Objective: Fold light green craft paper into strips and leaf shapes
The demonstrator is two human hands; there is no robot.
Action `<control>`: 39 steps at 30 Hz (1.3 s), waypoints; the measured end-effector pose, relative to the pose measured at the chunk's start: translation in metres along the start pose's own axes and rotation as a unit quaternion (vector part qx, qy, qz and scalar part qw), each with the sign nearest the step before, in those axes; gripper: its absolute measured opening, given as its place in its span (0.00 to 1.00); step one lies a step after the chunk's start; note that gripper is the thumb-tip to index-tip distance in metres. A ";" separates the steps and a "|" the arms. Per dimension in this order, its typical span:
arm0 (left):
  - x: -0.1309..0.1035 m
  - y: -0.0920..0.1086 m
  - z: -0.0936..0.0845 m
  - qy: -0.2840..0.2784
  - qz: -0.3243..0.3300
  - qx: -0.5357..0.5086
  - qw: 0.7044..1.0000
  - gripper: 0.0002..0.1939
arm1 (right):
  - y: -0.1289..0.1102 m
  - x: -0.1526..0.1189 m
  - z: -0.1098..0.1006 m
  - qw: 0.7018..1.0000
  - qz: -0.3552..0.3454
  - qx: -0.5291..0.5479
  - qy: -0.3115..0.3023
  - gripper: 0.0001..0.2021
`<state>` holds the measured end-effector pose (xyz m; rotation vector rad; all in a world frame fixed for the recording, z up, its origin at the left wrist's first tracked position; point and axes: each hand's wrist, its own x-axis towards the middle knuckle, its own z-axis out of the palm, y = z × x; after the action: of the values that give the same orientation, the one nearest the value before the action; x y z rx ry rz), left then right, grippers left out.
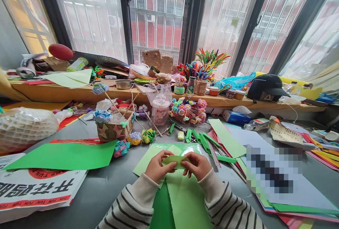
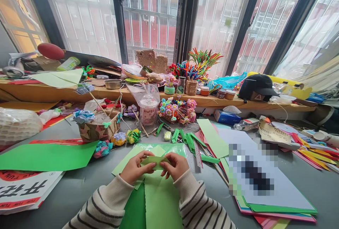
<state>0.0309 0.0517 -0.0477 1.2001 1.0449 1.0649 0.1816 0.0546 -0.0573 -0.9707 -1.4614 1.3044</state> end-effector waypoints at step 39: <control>-0.002 0.003 0.002 0.003 -0.048 -0.009 0.999 0.17 | -0.003 -0.001 0.001 0.999 0.020 -0.030 0.020 0.15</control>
<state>0.0322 0.0494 -0.0450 1.1231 1.0846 1.0017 0.1812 0.0536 -0.0542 -1.0640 -1.4643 1.2692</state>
